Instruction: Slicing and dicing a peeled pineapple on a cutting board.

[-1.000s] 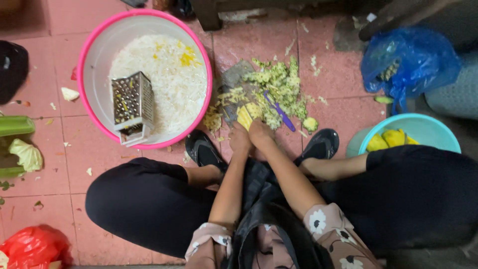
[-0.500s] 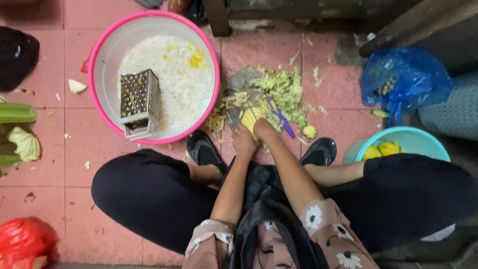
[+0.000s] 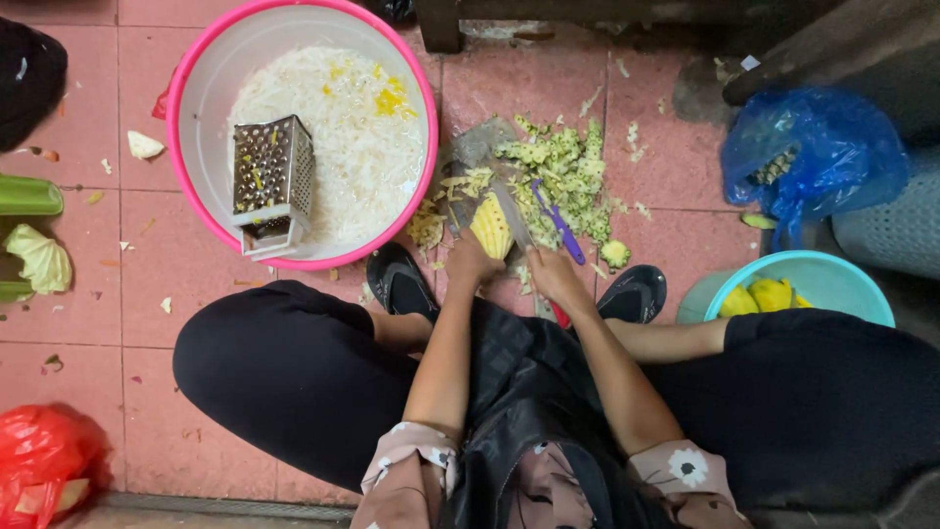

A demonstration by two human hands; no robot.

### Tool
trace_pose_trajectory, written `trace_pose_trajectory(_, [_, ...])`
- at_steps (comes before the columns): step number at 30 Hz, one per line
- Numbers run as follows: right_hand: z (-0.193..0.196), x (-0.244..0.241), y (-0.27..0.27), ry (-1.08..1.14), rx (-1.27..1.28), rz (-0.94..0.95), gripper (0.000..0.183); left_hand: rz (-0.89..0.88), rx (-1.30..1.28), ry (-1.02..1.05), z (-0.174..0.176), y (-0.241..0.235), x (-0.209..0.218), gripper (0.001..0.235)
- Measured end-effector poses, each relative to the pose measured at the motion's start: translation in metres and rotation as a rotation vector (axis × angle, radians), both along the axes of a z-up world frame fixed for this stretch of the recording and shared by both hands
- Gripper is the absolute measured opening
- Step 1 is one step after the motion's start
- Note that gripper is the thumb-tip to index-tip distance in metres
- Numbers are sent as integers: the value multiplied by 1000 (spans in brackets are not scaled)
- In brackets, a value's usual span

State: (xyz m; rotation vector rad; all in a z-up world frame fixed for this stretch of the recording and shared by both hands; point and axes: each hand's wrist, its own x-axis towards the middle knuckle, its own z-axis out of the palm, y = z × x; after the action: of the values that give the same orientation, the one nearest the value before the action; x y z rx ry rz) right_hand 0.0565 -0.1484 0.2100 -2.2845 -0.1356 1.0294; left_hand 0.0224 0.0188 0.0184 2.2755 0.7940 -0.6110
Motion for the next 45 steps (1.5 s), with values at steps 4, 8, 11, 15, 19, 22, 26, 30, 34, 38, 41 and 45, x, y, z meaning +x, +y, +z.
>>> trace_pose_trajectory(4, [-71, -4, -15, -46, 18, -38, 56, -7, -2, 37, -3, 2, 0, 102])
trace_pose_trajectory(8, [-74, -4, -8, 15, 9, -68, 57, -5, -6, 59, 5, 4, 2, 100])
trace_pose_trajectory(11, [-103, -1, -15, 25, 4, -79, 54, -4, -9, 62, 16, 3, 2, 99])
trace_pose_trajectory(15, [-116, -4, -14, 40, 34, -109, 52, -12, -6, 63, 7, 3, 1, 102])
trace_pose_trajectory(19, [-127, 3, -13, 41, 15, -91, 54, 0, -6, 54, 13, 0, -1, 102])
trace_pose_trajectory(22, [-120, 7, -3, 36, -14, -50, 61, -11, 21, 61, 23, -4, -1, 103])
trace_pose_trajectory(26, [-112, 9, 15, 1, -90, -45, 63, 31, -10, 56, 21, -7, -1, 96])
trace_pose_trajectory(30, [-142, 20, 24, -20, -140, -53, 65, 55, -12, 47, 23, -12, 0, 95])
trace_pose_trajectory(34, [-188, 32, 27, -20, -207, -19, 69, 49, 3, 47, 26, -15, 1, 96])
trace_pose_trajectory(38, [-173, 45, 37, -45, -67, -9, 64, 85, -3, 30, 30, -13, -1, 95])
trace_pose_trajectory(41, [-129, 43, 40, 266, 201, -241, 47, 79, -1, 25, 50, -24, -5, 94])
trace_pose_trajectory(45, [-84, 44, 44, 429, 413, -542, 37, 86, -65, -11, 50, -28, -7, 97])
